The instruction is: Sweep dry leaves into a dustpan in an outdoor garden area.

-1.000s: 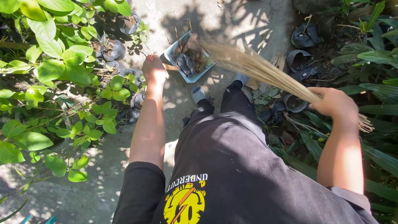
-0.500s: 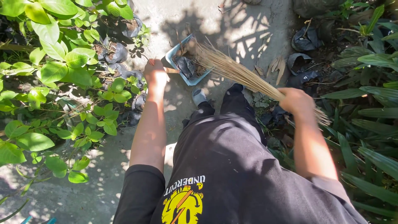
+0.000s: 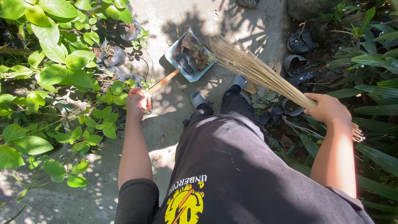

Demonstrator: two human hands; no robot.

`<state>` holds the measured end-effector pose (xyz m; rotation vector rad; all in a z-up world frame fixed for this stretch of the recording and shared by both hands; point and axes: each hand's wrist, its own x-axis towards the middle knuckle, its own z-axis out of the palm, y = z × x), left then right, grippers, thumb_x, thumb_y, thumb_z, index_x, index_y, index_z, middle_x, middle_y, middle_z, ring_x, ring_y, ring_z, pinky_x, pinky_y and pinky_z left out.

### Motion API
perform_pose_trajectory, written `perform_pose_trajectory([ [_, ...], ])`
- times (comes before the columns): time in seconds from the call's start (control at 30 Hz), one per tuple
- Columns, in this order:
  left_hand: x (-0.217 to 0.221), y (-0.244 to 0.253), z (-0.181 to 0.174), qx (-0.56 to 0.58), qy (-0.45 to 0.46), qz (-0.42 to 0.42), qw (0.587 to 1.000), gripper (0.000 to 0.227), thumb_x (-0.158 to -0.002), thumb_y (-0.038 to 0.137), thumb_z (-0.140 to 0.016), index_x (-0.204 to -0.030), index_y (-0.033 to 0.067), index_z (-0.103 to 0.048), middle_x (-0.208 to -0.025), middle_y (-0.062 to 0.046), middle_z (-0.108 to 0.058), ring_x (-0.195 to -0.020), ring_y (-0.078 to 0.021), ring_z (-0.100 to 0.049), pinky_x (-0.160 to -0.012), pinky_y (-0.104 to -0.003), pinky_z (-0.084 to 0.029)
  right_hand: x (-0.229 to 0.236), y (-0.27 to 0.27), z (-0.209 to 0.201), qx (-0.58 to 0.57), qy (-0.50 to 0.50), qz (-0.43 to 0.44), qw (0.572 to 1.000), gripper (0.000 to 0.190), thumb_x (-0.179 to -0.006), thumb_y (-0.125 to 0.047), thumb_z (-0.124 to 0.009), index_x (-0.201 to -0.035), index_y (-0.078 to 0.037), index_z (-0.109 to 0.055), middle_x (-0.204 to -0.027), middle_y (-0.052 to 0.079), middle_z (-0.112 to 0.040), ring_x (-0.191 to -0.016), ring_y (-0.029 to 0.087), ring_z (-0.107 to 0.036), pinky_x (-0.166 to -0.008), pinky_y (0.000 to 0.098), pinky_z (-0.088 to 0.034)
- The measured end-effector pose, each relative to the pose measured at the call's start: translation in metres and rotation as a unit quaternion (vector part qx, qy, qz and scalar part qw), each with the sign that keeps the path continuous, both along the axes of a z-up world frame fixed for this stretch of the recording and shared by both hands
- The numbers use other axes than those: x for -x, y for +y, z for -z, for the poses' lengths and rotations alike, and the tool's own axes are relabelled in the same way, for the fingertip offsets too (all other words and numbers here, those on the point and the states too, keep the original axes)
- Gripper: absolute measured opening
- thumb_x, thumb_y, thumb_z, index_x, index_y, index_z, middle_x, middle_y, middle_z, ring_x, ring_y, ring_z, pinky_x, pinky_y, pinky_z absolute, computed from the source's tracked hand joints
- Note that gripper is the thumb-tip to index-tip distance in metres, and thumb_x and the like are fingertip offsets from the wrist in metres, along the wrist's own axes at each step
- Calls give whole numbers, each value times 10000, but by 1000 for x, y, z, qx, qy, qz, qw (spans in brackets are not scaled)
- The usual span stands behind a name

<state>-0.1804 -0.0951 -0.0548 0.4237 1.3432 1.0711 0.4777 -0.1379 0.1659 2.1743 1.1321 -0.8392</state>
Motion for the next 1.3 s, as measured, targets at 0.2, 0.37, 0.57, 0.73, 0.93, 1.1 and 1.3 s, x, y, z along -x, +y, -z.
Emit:
perform_pose_trajectory([
  [0.2,-9,-16,22,-6,-127,-23,992,201,-836,-29,-583,-1018,50,-615,-903,-120,-673,-767,-215,-654,-668,-325,-547,18,9,-1,-39,-46,27,998,741,-808,-274,-819,-1476,-466,-564,-1298,63,-720,-1157,312,-685,-978,489,-535],
  [0.37,-27,-21,50,72,-143,-18,987,284,-830,-70,-579,-1083,54,-616,-888,-65,-649,-755,-175,-636,-605,-284,-492,39,37,43,-82,-70,8,994,696,-818,-186,-737,-1453,-415,-567,-1291,65,-696,-1145,318,-668,-944,463,-532],
  [0.57,-8,-61,119,76,-95,5,993,305,-927,-81,-571,-1215,4,-621,-904,-56,-601,-718,-126,-553,-561,-252,-422,73,59,19,-14,-65,-83,994,556,-852,-142,-697,-1368,-342,-646,-1181,67,-763,-1079,303,-722,-873,443,-577],
  [0.73,-15,-74,93,119,-60,-4,991,345,-940,-58,-555,-1281,-13,-592,-1036,-143,-680,-812,-195,-633,-678,-290,-535,84,37,-16,-27,-58,-117,991,688,-818,-132,-705,-1433,-419,-594,-1165,69,-769,-1053,295,-736,-873,426,-585],
  [0.93,-29,-76,67,155,-48,-54,985,466,-854,-60,-510,-1313,17,-537,-1054,-162,-671,-876,-291,-694,-694,-411,-563,72,16,-11,-26,-47,-144,988,691,-819,-132,-661,-1434,-436,-580,-1275,10,-725,-1127,271,-701,-908,439,-578],
  [1.1,-30,-74,72,110,-80,-41,990,494,-871,-17,-519,-1365,-16,-525,-1109,-161,-693,-983,-305,-729,-761,-413,-597,54,0,-34,0,-56,-2,998,770,-838,-259,-783,-1516,-488,-498,-1328,62,-701,-1157,325,-690,-988,466,-541],
  [1.3,-24,-67,101,109,-97,-6,989,490,-917,-31,-538,-1402,19,-488,-1109,-178,-668,-972,-312,-697,-769,-412,-581,29,-31,-22,-26,-47,55,997,780,-813,-270,-830,-1508,-471,-539,-1324,76,-713,-1180,331,-686,-994,481,-537],
])
